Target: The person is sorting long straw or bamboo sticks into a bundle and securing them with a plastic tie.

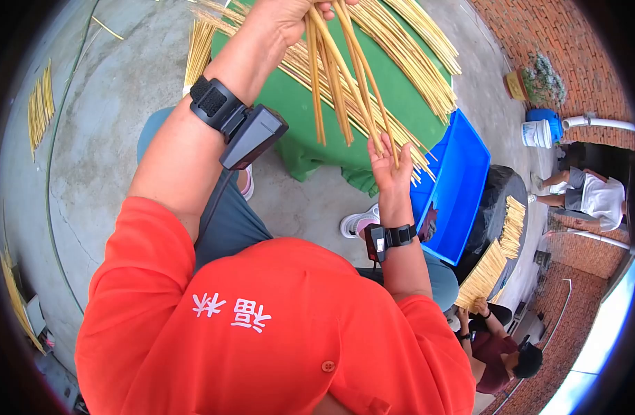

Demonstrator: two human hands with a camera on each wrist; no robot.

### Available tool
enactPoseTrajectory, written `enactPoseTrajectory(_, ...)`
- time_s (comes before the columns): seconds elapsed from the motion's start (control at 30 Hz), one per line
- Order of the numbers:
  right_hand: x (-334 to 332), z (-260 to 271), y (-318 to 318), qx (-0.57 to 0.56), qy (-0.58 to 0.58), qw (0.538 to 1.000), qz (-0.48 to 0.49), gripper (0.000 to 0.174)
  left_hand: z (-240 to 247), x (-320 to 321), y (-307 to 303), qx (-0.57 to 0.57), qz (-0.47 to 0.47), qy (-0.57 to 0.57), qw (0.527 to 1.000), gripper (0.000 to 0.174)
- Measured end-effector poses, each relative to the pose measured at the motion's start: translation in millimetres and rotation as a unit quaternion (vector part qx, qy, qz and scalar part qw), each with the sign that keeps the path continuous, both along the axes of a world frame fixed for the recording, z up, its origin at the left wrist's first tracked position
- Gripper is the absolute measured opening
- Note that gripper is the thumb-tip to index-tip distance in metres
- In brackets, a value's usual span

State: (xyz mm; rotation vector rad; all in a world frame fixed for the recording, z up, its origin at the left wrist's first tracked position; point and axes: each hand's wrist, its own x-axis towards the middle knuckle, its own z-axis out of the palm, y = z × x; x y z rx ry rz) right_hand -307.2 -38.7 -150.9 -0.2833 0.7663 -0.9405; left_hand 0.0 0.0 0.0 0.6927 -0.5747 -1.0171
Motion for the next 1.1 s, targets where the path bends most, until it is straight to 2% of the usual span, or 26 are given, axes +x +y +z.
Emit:
enactPoseTrajectory(0.07, -1, -6, -4, -0.042, 0.068, 0.996, -0.025, 0.05, 2, -5, 1, 0.001, 0.006, -0.017, 1.0, 0.023)
enactPoseTrajectory(0.2, 8, 1, 4, -0.018, 0.143, 0.989, -0.037, 0.047, -6, -25, 0, 0.026, -0.032, -0.014, 0.999, 0.02)
enactPoseTrajectory(0.27, 10, 5, 4, -0.03, 0.173, 0.984, 0.02, 0.046, -7, -32, -2, 0.033, -0.032, -0.01, 0.999, 0.02)
enactPoseTrajectory(0.43, 15, 10, 4, -0.038, 0.166, 0.985, 0.033, 0.046, -6, -28, -4, 0.049, -0.028, -0.015, 0.998, 0.018)
enactPoseTrajectory(0.63, 16, 7, 1, -0.059, 0.11, 0.991, 0.055, 0.048, -3, -18, 0, 0.007, -0.027, 0.01, 1.0, 0.016)
enactPoseTrajectory(0.7, 18, 6, 1, -0.061, 0.094, 0.992, 0.055, 0.048, -1, -24, 0, 0.043, -0.003, -0.006, 0.999, 0.015)
enactPoseTrajectory(0.9, 25, -13, -5, -0.074, 0.179, 0.981, 0.013, 0.038, -2, -35, 3, 0.001, -0.055, 0.042, 0.998, 0.014)
enactPoseTrajectory(0.93, 27, -14, -4, -0.084, 0.183, 0.979, 0.019, 0.035, 1, -37, 4, 0.012, -0.031, 0.014, 0.999, 0.013)
enactPoseTrajectory(1.03, 32, -13, -2, -0.105, 0.184, 0.977, 0.035, 0.033, 4, -39, 2, 0.03, 0.0, 0.031, 0.999, 0.01)
enactPoseTrajectory(1.1, 35, -6, 2, -0.113, 0.181, 0.976, 0.045, 0.034, 0, -35, 0, 0.011, -0.016, 0.039, 0.999, 0.009)
